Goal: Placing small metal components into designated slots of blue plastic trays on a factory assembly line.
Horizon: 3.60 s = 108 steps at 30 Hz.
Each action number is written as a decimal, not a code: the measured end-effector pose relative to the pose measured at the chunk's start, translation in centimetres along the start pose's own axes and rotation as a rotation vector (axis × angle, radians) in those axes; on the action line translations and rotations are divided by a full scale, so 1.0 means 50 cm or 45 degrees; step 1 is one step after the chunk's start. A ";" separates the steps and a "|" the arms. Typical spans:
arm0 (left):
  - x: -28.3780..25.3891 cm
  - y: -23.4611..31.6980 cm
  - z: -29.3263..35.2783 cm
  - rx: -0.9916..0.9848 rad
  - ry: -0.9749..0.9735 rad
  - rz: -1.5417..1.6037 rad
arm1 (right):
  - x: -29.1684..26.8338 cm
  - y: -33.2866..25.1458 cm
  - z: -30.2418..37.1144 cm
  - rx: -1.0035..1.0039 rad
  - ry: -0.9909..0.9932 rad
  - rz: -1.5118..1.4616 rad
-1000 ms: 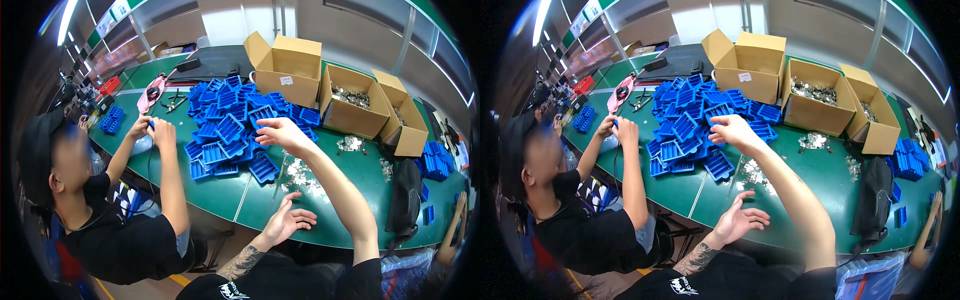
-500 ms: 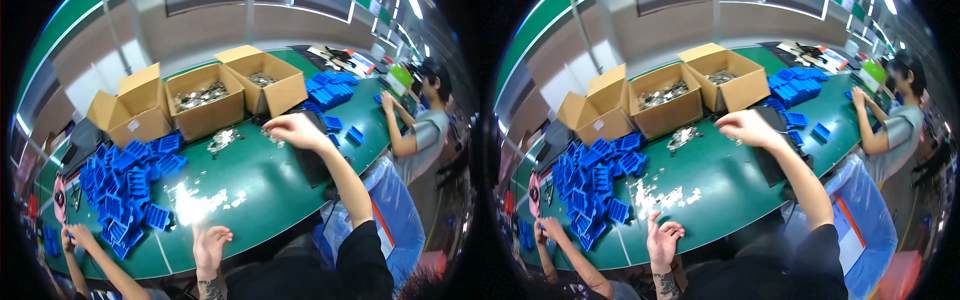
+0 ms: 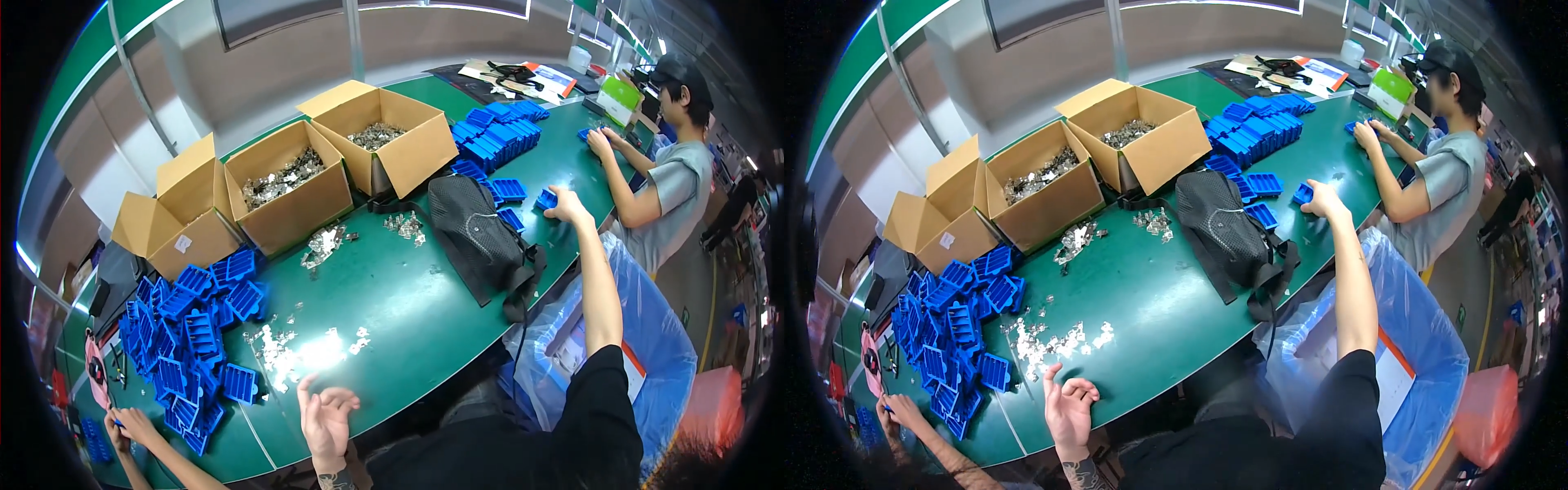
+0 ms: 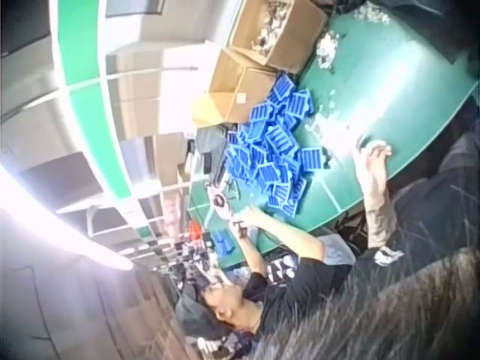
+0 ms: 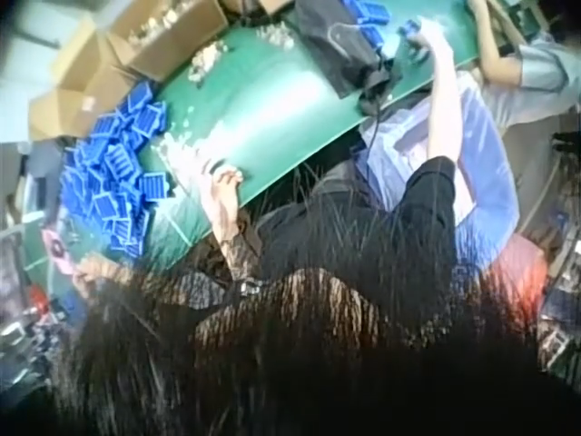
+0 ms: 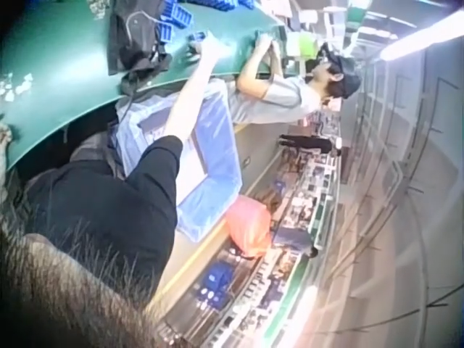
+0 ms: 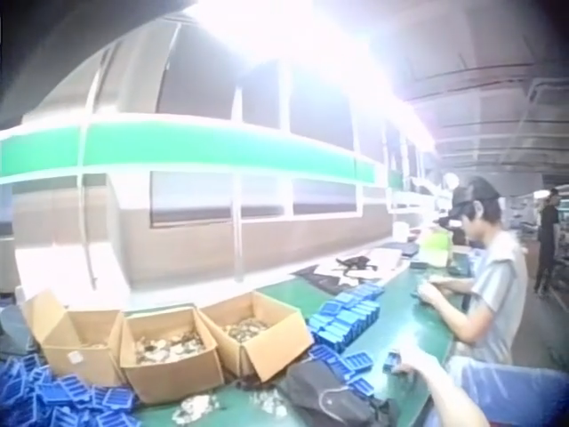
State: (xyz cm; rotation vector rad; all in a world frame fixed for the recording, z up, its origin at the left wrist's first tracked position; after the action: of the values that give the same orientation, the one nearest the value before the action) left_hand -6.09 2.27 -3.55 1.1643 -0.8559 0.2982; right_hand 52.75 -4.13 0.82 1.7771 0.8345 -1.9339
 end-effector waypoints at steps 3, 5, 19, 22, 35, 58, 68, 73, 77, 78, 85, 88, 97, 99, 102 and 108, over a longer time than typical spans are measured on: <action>-0.002 0.000 0.001 0.009 -0.015 0.003 | 0.007 0.012 0.000 -0.040 0.111 -0.005; -0.002 0.000 0.002 0.014 -0.027 0.007 | -0.003 0.011 0.010 -0.065 0.161 -0.060; 0.013 -0.025 0.015 -0.159 -0.246 0.174 | -0.097 -0.539 0.481 -1.577 -0.357 -0.577; 0.056 -0.022 0.026 -0.210 -0.228 0.127 | -0.025 -0.593 0.557 -1.809 -0.611 -0.550; -0.051 0.029 0.032 0.089 -0.088 0.469 | 0.152 -0.760 0.515 -1.718 -0.299 -0.636; -0.007 -0.008 0.006 -0.088 -0.150 0.303 | 0.072 -0.715 0.543 -1.304 -0.827 -1.150; 0.031 -0.046 -0.008 -0.235 -0.184 0.125 | 0.073 -0.657 0.559 -1.449 -0.554 -1.130; 0.038 -0.042 -0.004 -0.251 -0.142 0.086 | 0.061 -0.653 0.558 -1.500 -0.523 -1.097; 0.043 -0.041 -0.004 -0.270 -0.103 0.005 | 0.060 -0.645 0.560 -1.557 -0.518 -1.070; 0.044 -0.039 -0.003 -0.271 -0.101 0.004 | 0.060 -0.644 0.560 -1.556 -0.519 -1.070; 0.058 -0.034 -0.004 -0.206 -0.163 -0.128 | 0.058 -0.637 0.566 -1.597 -0.462 -1.013; 0.063 -0.035 -0.003 -0.196 -0.158 -0.182 | 0.058 -0.637 0.569 -1.639 -0.441 -0.989; 0.044 -0.049 -0.001 -0.208 -0.313 -0.330 | 0.036 -0.654 0.546 -1.477 -0.820 -1.020; 0.048 -0.049 -0.003 -0.150 -0.346 -0.375 | 0.059 -0.646 0.527 -1.448 -0.974 -0.995; 0.057 -0.040 -0.001 -0.177 -0.428 -0.352 | 0.072 -0.641 0.525 -1.474 -1.248 -0.978; 0.061 -0.037 0.001 -0.283 -0.405 -0.174 | 0.078 -0.643 0.535 -1.581 -1.063 -1.036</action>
State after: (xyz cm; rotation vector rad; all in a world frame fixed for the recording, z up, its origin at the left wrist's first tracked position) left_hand -2.97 0.85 -2.58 1.0692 -1.0518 -0.0970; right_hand 11.40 2.94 2.93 -0.1281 1.9050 -1.5473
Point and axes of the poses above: each hand's wrist, its own z-axis away from the middle knuckle, its own x-axis out of the palm, y = z × x, the point moved 2 cm from there along -z, towards the middle knuckle, and after that the axes turned 2 degrees about x, right-handed, at the moved point
